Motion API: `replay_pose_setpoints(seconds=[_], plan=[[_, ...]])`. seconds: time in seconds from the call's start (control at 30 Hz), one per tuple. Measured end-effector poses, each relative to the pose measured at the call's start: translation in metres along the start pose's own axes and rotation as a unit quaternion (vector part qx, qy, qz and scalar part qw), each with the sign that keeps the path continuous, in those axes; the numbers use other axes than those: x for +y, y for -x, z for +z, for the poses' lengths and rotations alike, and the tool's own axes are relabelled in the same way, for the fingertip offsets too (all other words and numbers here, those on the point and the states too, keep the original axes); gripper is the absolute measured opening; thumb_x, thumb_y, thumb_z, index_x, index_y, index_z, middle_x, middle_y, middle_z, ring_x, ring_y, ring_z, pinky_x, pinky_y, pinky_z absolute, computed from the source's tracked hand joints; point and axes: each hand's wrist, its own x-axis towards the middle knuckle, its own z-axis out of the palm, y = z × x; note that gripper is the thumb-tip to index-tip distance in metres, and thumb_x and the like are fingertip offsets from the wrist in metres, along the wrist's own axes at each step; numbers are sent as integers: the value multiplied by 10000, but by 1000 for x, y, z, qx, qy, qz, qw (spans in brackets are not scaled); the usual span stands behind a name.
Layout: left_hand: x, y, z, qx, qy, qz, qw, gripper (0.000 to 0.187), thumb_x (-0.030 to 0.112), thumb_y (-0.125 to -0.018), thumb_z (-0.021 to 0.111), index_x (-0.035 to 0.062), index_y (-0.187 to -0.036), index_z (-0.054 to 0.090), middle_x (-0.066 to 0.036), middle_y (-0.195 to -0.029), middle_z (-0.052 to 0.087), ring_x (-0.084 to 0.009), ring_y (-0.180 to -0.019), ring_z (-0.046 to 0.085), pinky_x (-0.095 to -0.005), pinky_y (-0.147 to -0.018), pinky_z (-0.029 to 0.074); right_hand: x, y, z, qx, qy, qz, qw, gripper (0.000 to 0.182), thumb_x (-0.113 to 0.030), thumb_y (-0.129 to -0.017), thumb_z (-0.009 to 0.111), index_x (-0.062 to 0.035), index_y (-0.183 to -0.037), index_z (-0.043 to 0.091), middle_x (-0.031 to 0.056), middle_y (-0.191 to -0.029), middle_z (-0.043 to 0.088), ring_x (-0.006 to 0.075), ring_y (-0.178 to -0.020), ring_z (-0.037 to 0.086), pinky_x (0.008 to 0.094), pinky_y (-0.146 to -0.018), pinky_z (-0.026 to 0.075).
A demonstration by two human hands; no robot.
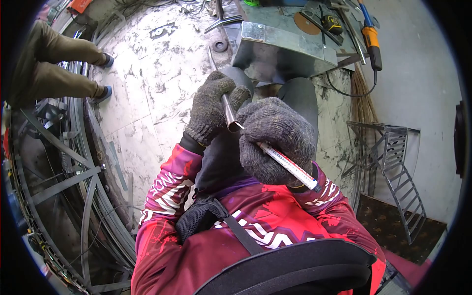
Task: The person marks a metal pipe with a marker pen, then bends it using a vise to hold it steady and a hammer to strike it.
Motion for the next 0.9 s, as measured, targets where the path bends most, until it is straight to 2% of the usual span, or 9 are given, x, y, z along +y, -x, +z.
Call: replay_pose_setpoints(seconds=[0.33,0.4,0.53,0.6,0.63,0.7,0.8,0.83,0.9], plan=[[-2,2,0,0,0,-1,1000,289,260,-838,807,27,-815,637,-199,-857,576,-422,-814,611,-458,-720,482,-5,6,-5,-32,-85,136,987,262,-49,-709,807,-87,-934,678,117,-897,680,347,-865,704,429,-776,581],[0,2,1,6,9,-10,1000,294,252,-837,811,22,-797,633,-199,-854,576,-422,-812,611,-461,-716,481,0,10,0,10,-173,189,967,225,-50,-745,792,-72,-936,674,113,-896,683,300,-822,705,369,-744,570],[0,4,1,4,11,4,1000,295,253,-843,809,16,-785,644,-196,-850,581,-421,-816,614,-459,-718,487,-3,2,-13,-17,-119,217,969,190,-38,-771,767,-51,-937,675,116,-872,678,252,-780,694,341,-699,551],[-2,5,0,-10,-24,11,1000,281,252,-843,813,13,-796,672,-189,-848,593,-411,-822,624,-454,-723,496,-2,-5,-23,-96,-239,303,917,180,-4,-836,757,-3,-966,633,144,-973,696,214,-893,683,346,-825,557],[-2,7,0,-10,-23,10,1000,281,252,-843,813,13,-796,672,-189,-848,593,-411,-822,624,-454,-723,496,3,-4,-23,-101,-251,285,920,184,9,-822,754,4,-968,642,136,-976,697,194,-895,676,338,-827,556],[-2,11,0,-28,-1,-2,1000,181,112,-797,733,-15,-866,622,-138,-879,553,-299,-835,595,-369,-744,460,0,-6,-23,-103,-254,301,913,172,11,-825,750,5,-960,643,138,-976,696,193,-890,674,336,-822,555],[-6,12,2,-22,-12,16,1000,169,96,-776,721,-11,-863,625,-125,-877,554,-283,-838,594,-359,-741,457,1,-7,-24,-120,-256,315,906,154,19,-828,744,6,-944,645,139,-974,694,191,-886,670,331,-813,550],[-6,12,2,-23,-12,16,1000,169,96,-776,721,-11,-863,625,-125,-877,554,-283,-838,594,-359,-741,457,1,-7,-25,-134,-256,314,904,148,27,-828,742,5,-937,645,138,-972,692,190,-885,667,328,-810,548],[-5,11,2,4,4,5,1000,257,239,-829,825,18,-814,695,-172,-845,607,-387,-806,640,-450,-716,498,0,-8,-25,-139,-244,309,909,147,34,-828,741,4,-934,644,136,-971,691,189,-887,666,328,-809,547]])
